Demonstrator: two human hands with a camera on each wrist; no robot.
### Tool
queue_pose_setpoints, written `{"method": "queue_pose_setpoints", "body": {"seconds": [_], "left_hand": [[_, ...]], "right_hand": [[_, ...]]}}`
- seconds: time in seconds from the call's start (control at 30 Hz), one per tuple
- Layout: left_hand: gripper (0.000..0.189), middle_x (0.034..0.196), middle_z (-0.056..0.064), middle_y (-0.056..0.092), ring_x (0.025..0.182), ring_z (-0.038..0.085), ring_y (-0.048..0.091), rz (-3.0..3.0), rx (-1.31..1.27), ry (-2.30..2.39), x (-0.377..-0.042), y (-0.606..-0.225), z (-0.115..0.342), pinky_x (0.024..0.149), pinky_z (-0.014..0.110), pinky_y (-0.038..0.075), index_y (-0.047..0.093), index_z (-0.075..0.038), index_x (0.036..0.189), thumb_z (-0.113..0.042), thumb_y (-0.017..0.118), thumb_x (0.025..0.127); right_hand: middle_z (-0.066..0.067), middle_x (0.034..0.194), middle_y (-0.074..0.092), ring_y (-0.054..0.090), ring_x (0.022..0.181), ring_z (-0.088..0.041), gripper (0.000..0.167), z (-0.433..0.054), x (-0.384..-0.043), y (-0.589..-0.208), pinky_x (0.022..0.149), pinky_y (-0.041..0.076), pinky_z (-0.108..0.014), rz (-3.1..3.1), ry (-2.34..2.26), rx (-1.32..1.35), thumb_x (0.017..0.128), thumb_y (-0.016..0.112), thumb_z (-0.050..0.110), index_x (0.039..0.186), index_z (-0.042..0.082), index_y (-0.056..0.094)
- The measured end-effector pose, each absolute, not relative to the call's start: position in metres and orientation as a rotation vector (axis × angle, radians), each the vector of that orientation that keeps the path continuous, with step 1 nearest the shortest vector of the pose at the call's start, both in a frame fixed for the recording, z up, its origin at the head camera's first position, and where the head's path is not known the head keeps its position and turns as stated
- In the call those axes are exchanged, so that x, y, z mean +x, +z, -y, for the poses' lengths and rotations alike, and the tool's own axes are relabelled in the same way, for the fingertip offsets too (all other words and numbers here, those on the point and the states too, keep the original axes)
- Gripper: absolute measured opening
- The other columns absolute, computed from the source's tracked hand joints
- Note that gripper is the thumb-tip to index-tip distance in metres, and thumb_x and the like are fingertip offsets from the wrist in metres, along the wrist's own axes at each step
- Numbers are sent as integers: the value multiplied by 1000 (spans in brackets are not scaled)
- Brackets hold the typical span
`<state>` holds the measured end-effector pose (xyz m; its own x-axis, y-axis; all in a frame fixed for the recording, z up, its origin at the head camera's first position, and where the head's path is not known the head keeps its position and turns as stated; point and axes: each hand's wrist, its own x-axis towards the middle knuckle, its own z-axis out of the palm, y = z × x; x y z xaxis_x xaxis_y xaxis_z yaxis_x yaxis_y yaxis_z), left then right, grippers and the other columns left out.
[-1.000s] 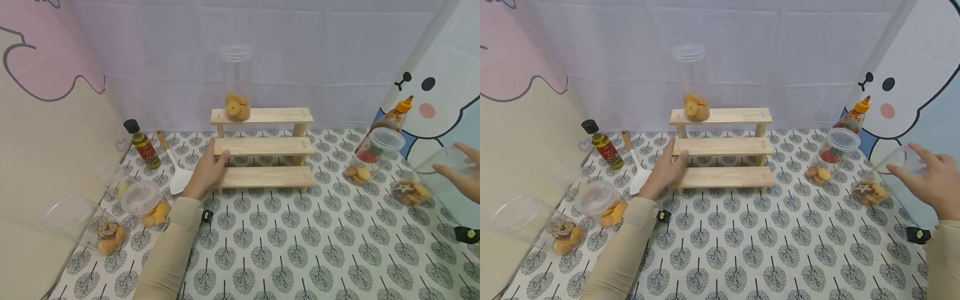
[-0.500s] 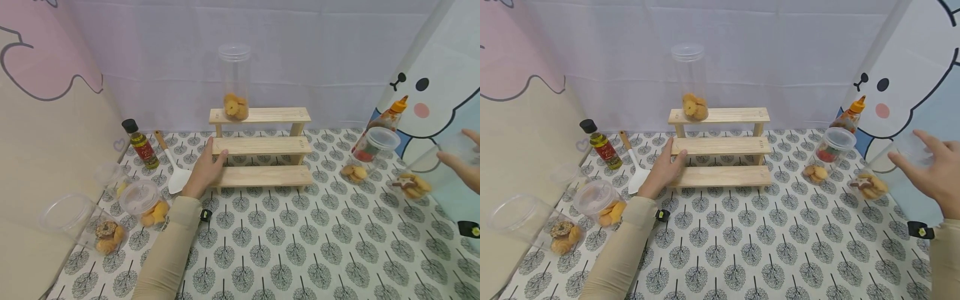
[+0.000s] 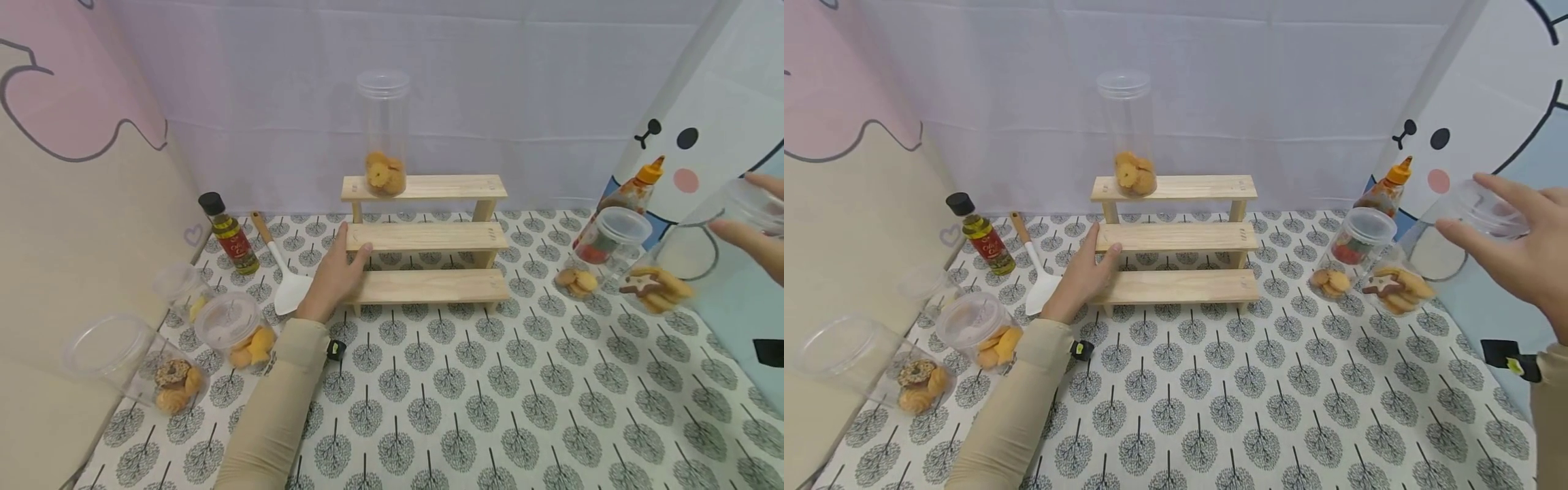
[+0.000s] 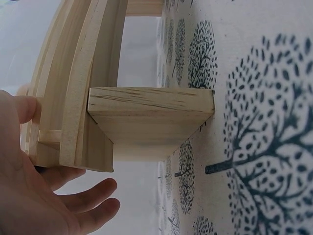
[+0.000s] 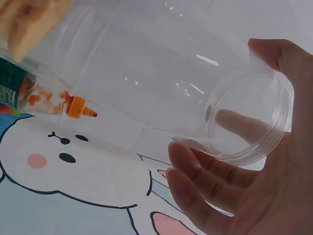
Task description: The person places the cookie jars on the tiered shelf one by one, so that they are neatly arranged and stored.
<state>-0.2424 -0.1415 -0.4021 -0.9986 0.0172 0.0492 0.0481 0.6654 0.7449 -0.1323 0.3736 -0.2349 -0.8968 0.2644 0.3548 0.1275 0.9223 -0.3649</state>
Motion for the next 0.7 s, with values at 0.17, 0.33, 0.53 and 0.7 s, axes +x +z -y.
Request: {"method": "queue_pose_setpoints", "body": {"seconds": [0.17,0.33,0.53,0.7], "left_hand": [[88,165,13,16,150,37,21,2832,-53,-1269,-243,-401,142,122,54,18,-5,-33,160,-75,33,93],[88,165,13,16,150,37,21,2828,-60,-1274,-244,-402,143,122,54,18,-4,-31,161,-75,33,93],[88,166,11,16,150,35,20,2822,-58,-1291,-242,-403,142,122,53,18,-3,-30,161,-74,34,94],[87,166,9,14,151,33,19,2824,-48,-1301,-239,-404,138,123,52,17,-4,-31,160,-74,34,94]], "right_hand": [[-29,158,26,32,132,-55,74,-357,-143,-217,101,46,-60,2675,392,-181,99,55,47,158,14,27],[-39,147,34,33,129,-56,78,-339,-161,-200,96,34,-76,2663,358,-100,95,56,56,157,15,31],[-38,148,33,32,132,-58,80,-314,-185,-180,100,28,-79,2728,364,-29,93,57,57,158,20,30],[-33,155,28,26,138,-55,81,-297,-208,-170,106,23,-77,2771,432,40,92,59,57,159,26,27]]}}
